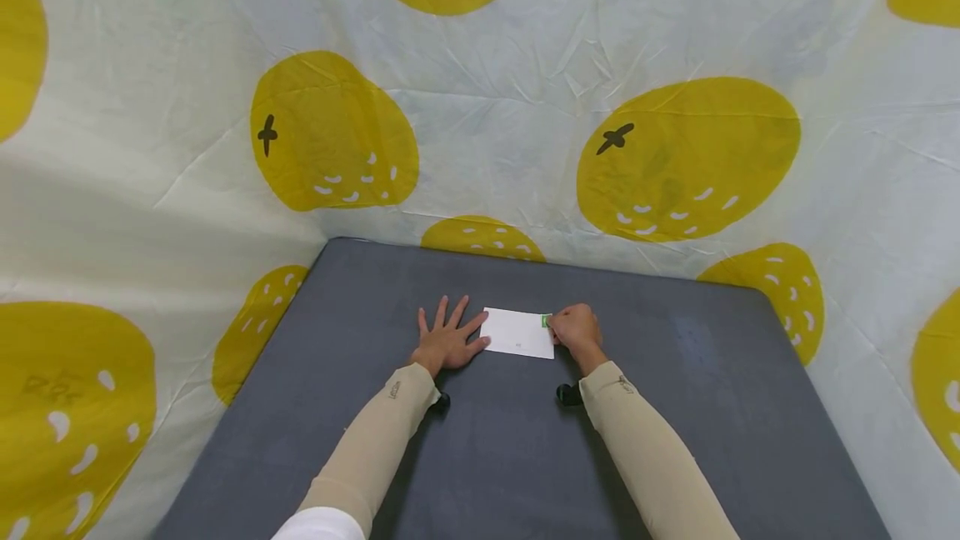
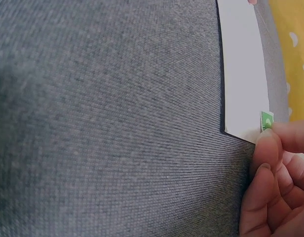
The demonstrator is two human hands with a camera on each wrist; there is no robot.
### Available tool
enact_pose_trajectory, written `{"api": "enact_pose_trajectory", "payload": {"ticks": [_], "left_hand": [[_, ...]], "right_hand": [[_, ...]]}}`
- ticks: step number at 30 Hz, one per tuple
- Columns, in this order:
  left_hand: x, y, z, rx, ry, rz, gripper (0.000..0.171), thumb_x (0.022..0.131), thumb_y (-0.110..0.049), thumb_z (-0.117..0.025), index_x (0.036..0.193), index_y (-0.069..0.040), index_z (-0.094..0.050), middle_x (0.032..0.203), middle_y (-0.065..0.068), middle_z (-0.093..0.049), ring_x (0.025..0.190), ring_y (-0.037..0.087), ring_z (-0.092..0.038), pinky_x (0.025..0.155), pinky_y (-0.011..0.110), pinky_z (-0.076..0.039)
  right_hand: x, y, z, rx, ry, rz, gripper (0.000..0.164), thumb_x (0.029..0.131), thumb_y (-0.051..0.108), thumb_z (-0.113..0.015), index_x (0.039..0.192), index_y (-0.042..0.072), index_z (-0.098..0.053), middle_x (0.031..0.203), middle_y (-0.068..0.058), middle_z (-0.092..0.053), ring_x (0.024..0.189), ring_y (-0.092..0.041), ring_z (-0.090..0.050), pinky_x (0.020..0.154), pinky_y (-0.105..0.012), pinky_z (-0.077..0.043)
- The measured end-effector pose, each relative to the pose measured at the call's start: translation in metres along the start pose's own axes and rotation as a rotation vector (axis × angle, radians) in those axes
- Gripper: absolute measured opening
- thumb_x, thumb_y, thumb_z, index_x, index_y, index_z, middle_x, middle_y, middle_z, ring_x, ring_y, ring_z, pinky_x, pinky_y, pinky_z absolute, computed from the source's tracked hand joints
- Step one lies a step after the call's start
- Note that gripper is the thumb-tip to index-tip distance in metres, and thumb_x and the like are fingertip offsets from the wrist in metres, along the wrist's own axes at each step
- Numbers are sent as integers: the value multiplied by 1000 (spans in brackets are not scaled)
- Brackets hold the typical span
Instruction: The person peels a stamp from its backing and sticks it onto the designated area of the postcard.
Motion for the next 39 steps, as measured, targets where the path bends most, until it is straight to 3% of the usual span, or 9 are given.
{"api": "enact_pose_trajectory", "payload": {"ticks": [4, 13, 21, 29, 35, 39], "left_hand": [[-3, -2, 3, 28, -24, -7, 65, 106, -69, -31, 165, -46, -18, 179, -3, 1, 165, 37, 11, 124, 75, 9], [-2, -4, 3, 37, -23, -7, 65, 106, -69, -31, 166, -46, -17, 179, -3, 2, 165, 37, 11, 124, 74, 9], [12, 4, -7, 5, 25, 5, 67, 104, -73, -29, 164, -51, -9, 177, -9, 14, 162, 32, 25, 121, 73, 21], [-4, -4, 7, 45, -36, -9, 65, 105, -69, -32, 165, -47, -19, 179, -4, 0, 165, 37, 9, 124, 75, 7], [-5, -2, 3, 47, -44, -13, 65, 105, -70, -29, 165, -47, -18, 179, -4, 0, 165, 37, 9, 124, 75, 6], [-1, 1, -1, 0, -40, -21, 65, 105, -70, -30, 165, -47, -18, 179, -5, 2, 165, 36, 12, 123, 74, 11]], "right_hand": [[1, -1, 0, -24, -13, -10, 22, 88, 23, -66, 74, 12, -79, 51, 3, -61, 55, -16, -60, 54, -30, -41], [3, 0, 0, -49, 10, -38, 23, 87, 24, -69, 68, 12, -76, 50, 2, -59, 58, -19, -60, 53, -32, -40], [3, 3, 3, -48, 21, -67, 23, 84, 19, -67, 63, 13, -70, 49, 2, -57, 55, -19, -58, 51, -31, -38], [4, 3, 0, -49, 37, -66, 23, 85, 22, -71, 64, 13, -71, 50, 2, -59, 54, -17, -59, 51, -31, -39], [1, 4, -4, -46, 54, -70, 31, 89, 29, -76, 65, 11, -72, 52, -1, -60, 55, -19, -59, 52, -34, -38], [0, 6, -4, -42, 60, -56, 35, 90, 32, -78, 63, 11, -71, 52, -2, -61, 54, -19, -60, 51, -33, -38]]}}
Point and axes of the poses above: each hand's wrist, its own x-axis towards the middle knuckle, its own z-axis out of the back of the hand, y = z × x, the point moved 7 cm from there along x, towards the middle knuckle
